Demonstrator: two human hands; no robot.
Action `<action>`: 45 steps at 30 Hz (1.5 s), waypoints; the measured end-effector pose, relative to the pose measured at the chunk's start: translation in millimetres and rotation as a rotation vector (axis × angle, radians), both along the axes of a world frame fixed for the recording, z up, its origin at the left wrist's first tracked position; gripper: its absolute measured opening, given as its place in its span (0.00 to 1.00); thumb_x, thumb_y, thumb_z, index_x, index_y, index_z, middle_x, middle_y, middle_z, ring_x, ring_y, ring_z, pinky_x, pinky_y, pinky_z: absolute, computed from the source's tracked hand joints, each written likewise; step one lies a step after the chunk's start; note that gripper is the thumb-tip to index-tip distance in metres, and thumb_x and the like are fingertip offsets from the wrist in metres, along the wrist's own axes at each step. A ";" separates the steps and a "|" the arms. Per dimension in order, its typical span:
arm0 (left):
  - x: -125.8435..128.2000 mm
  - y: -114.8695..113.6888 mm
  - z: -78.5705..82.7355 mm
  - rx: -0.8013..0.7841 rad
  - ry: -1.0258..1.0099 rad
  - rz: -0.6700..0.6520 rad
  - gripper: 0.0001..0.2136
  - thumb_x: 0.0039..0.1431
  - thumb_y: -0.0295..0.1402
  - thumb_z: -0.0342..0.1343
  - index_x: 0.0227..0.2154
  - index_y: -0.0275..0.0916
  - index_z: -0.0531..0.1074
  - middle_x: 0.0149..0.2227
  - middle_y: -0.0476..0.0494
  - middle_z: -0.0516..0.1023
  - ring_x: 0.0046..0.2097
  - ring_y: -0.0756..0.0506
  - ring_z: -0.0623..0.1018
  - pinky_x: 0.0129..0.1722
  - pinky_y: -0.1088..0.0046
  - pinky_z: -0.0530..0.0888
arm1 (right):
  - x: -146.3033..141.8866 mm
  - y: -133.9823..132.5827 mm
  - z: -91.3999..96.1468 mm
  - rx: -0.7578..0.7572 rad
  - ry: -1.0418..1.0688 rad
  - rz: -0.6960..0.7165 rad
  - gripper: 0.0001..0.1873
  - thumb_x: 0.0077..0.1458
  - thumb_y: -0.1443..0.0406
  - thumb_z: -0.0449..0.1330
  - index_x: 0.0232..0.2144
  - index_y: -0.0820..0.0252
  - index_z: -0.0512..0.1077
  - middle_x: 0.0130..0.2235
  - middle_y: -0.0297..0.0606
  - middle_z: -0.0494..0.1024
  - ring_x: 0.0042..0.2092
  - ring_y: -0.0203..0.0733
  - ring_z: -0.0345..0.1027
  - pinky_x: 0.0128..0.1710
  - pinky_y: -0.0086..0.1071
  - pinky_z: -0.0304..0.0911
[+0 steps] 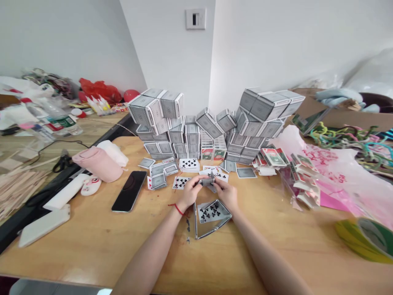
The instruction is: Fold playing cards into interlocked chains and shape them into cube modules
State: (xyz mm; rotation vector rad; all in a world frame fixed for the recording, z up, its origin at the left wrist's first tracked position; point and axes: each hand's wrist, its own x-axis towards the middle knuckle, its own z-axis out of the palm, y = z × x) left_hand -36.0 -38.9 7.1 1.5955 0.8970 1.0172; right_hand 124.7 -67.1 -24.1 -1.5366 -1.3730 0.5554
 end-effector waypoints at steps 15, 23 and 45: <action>-1.0 1.7 -7.5 -0.030 0.018 -0.028 0.23 0.50 0.25 0.45 0.51 0.40 0.66 0.55 0.48 0.66 0.57 0.44 0.64 0.59 0.63 0.59 | -4.5 -6.4 5.6 0.056 -0.063 0.092 0.09 0.50 0.63 0.53 0.25 0.58 0.72 0.26 0.36 0.77 0.27 0.40 0.70 0.29 0.30 0.63; 1.4 -0.4 0.1 -0.027 0.020 -0.023 0.23 0.48 0.24 0.45 0.49 0.40 0.68 0.54 0.48 0.67 0.56 0.44 0.66 0.58 0.63 0.61 | -6.7 -3.6 10.2 0.083 -0.181 0.114 0.08 0.48 0.69 0.48 0.21 0.58 0.64 0.23 0.34 0.70 0.25 0.36 0.63 0.26 0.26 0.57; -0.1 -4.1 4.9 -0.017 0.057 -0.041 0.22 0.46 0.23 0.44 0.45 0.40 0.71 0.50 0.48 0.72 0.53 0.44 0.68 0.55 0.64 0.63 | -4.3 1.1 5.3 0.031 -0.151 0.083 0.07 0.44 0.66 0.53 0.17 0.57 0.61 0.20 0.32 0.67 0.24 0.37 0.60 0.24 0.28 0.56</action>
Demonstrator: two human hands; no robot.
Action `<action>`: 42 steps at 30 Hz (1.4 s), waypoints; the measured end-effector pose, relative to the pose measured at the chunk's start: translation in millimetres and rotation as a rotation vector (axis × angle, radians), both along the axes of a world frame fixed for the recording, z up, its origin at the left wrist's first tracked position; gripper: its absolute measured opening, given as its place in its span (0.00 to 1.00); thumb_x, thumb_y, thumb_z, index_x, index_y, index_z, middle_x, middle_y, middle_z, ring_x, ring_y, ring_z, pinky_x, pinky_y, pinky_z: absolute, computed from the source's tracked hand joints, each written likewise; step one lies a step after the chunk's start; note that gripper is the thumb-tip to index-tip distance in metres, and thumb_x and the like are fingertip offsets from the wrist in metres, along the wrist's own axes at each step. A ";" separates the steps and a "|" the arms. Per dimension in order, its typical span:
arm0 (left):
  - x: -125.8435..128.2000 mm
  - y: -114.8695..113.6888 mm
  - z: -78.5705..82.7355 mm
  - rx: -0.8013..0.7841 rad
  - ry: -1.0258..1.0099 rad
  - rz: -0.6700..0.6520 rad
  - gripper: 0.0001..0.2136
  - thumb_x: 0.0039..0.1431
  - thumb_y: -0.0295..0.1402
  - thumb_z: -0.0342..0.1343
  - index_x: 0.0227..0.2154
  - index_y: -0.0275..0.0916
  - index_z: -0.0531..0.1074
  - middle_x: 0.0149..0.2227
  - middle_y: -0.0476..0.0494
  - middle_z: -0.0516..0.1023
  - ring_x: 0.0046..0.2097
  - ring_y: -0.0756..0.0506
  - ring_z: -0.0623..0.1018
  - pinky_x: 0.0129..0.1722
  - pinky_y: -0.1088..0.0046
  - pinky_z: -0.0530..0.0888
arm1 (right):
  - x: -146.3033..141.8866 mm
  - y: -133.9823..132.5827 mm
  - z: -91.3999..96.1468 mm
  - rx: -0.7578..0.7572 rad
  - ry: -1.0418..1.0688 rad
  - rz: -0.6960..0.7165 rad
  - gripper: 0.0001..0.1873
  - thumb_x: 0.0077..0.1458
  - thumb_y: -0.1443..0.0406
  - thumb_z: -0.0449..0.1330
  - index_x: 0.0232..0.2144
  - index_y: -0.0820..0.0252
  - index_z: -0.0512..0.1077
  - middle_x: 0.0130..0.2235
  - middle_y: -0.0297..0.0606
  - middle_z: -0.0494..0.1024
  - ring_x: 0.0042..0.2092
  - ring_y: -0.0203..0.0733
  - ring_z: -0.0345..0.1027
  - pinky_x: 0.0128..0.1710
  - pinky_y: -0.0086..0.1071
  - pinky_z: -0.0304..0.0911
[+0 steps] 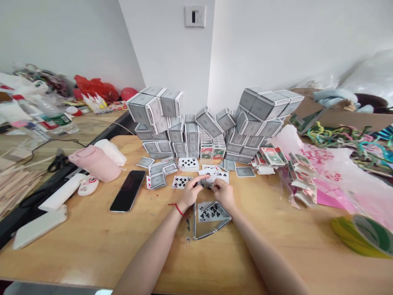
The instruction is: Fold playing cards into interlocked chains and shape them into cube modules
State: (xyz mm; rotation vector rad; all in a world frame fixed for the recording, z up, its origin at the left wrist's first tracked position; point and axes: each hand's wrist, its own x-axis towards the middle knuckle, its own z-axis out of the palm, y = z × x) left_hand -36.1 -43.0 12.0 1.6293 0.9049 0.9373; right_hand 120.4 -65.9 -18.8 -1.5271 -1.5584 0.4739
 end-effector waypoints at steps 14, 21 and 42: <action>-6.3 3.9 -5.8 -0.033 -0.017 0.184 0.19 0.45 0.24 0.46 0.40 0.38 0.74 0.43 0.46 0.76 0.44 0.45 0.74 0.46 0.68 0.68 | 24.7 -6.3 10.1 -0.050 0.423 0.065 0.17 0.49 0.54 0.56 0.36 0.60 0.68 0.34 0.41 0.73 0.35 0.40 0.68 0.34 0.32 0.65; -8.3 4.0 -9.0 0.018 0.030 0.319 0.15 0.46 0.26 0.48 0.35 0.39 0.75 0.35 0.48 0.78 0.39 0.46 0.74 0.40 0.70 0.69 | 39.1 -13.1 30.6 -0.236 0.430 0.532 0.23 0.52 0.49 0.49 0.30 0.63 0.72 0.28 0.40 0.74 0.31 0.40 0.65 0.33 0.33 0.62; -19.6 13.7 -7.4 0.081 -0.006 0.515 0.13 0.49 0.27 0.45 0.32 0.39 0.74 0.39 0.46 0.77 0.44 0.45 0.73 0.46 0.69 0.67 | 51.7 -15.4 44.4 -0.418 0.442 0.748 0.11 0.38 0.69 0.58 0.30 0.62 0.73 0.40 0.43 0.76 0.43 0.47 0.69 0.44 0.40 0.61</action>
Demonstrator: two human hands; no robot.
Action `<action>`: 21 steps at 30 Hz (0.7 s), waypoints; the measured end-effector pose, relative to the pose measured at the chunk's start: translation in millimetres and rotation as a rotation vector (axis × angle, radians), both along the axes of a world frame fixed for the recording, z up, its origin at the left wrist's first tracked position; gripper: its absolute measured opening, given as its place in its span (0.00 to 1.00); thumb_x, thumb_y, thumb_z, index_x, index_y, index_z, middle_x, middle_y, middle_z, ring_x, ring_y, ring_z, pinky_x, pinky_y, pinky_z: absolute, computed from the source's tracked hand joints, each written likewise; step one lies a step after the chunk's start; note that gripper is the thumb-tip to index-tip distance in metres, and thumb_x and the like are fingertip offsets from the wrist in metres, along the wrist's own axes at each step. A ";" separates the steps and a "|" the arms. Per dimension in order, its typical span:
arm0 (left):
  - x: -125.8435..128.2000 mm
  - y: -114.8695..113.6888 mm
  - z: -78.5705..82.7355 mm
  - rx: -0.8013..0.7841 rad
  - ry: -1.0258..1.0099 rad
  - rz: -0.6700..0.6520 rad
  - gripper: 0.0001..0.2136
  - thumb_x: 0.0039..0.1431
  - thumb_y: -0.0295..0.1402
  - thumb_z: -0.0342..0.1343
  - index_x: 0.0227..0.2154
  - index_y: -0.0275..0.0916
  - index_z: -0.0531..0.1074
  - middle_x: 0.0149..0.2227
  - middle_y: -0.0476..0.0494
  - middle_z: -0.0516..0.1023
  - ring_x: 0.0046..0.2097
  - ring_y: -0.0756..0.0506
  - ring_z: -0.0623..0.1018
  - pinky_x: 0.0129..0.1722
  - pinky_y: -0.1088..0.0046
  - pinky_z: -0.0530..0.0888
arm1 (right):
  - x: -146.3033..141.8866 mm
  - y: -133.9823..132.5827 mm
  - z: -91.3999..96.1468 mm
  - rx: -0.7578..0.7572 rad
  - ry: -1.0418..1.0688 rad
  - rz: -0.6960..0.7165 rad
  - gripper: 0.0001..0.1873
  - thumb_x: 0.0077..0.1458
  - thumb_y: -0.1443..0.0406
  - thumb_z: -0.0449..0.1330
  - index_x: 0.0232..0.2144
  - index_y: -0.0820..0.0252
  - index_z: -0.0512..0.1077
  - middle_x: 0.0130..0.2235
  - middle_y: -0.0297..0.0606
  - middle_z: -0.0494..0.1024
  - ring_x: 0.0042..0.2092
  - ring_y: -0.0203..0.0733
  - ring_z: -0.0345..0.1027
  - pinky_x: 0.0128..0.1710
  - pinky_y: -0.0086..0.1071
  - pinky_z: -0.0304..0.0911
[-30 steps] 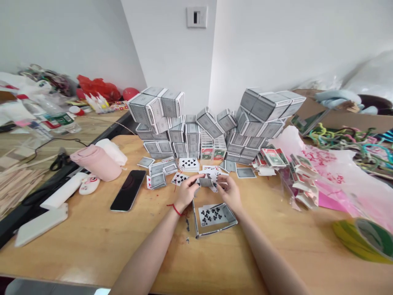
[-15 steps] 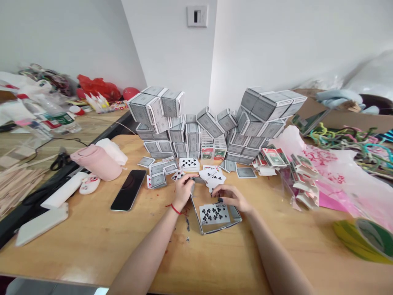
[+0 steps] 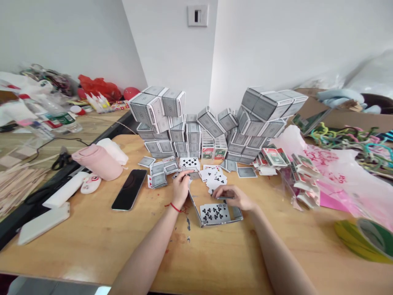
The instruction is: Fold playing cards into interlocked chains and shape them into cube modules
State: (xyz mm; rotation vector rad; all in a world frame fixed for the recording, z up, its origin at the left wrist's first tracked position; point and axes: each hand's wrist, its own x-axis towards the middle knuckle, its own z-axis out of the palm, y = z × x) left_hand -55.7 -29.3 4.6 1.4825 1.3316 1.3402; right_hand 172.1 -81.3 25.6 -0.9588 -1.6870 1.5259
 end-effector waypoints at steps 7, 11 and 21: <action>5.6 -5.1 8.0 -0.008 -0.044 -0.306 0.17 0.42 0.23 0.46 0.37 0.38 0.71 0.42 0.45 0.75 0.46 0.44 0.71 0.47 0.68 0.66 | 2.4 5.3 -7.1 -0.083 0.098 -0.157 0.06 0.39 0.67 0.60 0.24 0.62 0.75 0.37 0.43 0.78 0.42 0.47 0.70 0.44 0.40 0.62; 7.3 -7.5 6.4 -0.008 0.037 -0.332 0.12 0.43 0.24 0.46 0.30 0.37 0.71 0.35 0.45 0.75 0.40 0.45 0.72 0.42 0.69 0.66 | 3.6 6.1 -7.9 -0.062 0.183 -0.263 0.08 0.41 0.63 0.63 0.27 0.60 0.75 0.40 0.42 0.77 0.45 0.47 0.69 0.47 0.42 0.61; 11.9 -14.4 13.7 -0.097 -0.121 -0.669 0.07 0.39 0.29 0.45 0.23 0.37 0.66 0.27 0.46 0.68 0.32 0.47 0.67 0.34 0.72 0.64 | -3.3 8.9 -14.8 -0.347 0.373 -0.197 0.11 0.38 0.63 0.64 0.29 0.62 0.73 0.34 0.40 0.78 0.32 0.43 0.72 0.36 0.40 0.67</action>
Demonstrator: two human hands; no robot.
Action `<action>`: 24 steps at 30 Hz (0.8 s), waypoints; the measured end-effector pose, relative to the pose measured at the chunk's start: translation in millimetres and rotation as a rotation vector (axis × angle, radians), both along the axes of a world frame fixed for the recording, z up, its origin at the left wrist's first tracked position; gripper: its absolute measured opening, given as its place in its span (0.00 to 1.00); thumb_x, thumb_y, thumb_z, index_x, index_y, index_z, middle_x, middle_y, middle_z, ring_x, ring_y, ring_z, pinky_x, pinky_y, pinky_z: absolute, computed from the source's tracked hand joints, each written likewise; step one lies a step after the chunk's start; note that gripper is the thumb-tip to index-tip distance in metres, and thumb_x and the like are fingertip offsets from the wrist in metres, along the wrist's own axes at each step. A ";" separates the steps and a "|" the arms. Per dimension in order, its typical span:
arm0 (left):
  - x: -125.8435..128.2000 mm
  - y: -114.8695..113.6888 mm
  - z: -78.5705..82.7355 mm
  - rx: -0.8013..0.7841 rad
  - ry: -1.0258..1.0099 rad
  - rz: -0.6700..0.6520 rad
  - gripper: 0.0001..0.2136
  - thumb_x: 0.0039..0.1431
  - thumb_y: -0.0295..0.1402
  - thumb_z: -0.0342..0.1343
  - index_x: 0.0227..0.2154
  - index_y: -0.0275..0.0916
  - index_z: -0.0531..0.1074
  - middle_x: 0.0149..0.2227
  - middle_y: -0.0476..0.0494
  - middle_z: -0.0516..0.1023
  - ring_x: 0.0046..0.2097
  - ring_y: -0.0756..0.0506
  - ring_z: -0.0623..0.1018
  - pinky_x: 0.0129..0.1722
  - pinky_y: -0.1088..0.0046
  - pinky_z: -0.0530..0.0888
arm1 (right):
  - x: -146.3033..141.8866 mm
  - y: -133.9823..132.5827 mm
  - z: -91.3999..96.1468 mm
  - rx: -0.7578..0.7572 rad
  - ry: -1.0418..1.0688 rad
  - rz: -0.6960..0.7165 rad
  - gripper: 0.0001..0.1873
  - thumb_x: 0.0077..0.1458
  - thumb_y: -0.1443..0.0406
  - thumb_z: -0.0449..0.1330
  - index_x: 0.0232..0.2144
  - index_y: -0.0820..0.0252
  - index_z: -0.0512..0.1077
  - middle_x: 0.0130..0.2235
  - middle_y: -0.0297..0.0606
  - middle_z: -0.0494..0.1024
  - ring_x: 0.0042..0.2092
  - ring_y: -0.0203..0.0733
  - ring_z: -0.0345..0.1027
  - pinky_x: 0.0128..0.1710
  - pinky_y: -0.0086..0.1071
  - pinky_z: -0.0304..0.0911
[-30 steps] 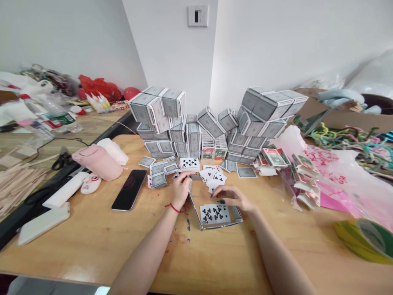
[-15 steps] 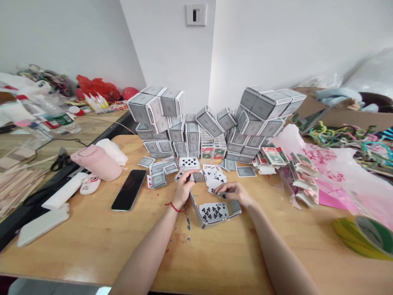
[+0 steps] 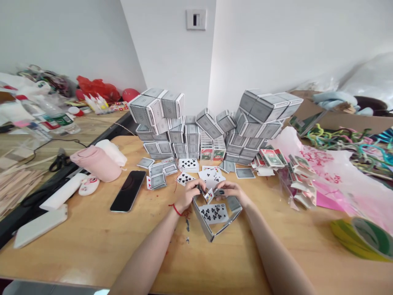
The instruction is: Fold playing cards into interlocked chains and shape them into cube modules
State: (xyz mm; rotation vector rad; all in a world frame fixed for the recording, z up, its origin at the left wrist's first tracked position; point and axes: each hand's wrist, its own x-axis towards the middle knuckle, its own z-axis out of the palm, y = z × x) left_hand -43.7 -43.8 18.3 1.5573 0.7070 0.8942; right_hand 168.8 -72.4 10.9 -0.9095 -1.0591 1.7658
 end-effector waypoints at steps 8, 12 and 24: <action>2.2 -0.3 -2.1 -0.050 -0.122 -0.092 0.12 0.37 0.33 0.45 0.28 0.35 0.65 0.30 0.44 0.65 0.34 0.45 0.64 0.35 0.71 0.62 | 5.6 4.9 -12.4 -0.092 0.072 0.100 0.10 0.42 0.65 0.59 0.31 0.63 0.72 0.31 0.40 0.77 0.25 0.39 0.69 0.24 0.31 0.64; 0.8 1.7 -2.2 -0.033 -0.074 -0.073 0.11 0.40 0.35 0.48 0.28 0.36 0.65 0.30 0.46 0.64 0.34 0.46 0.64 0.35 0.72 0.61 | 6.6 6.8 -10.9 -0.105 0.052 0.106 0.11 0.40 0.66 0.58 0.30 0.64 0.73 0.31 0.40 0.76 0.27 0.39 0.68 0.20 0.27 0.59; 0.7 -2.4 4.7 0.173 0.011 0.063 0.07 0.46 0.35 0.53 0.23 0.36 0.66 0.29 0.47 0.62 0.36 0.46 0.65 0.39 0.70 0.62 | 5.3 8.9 -11.5 -0.112 -0.013 0.138 0.14 0.37 0.65 0.58 0.30 0.65 0.74 0.27 0.39 0.75 0.21 0.33 0.61 0.16 0.25 0.50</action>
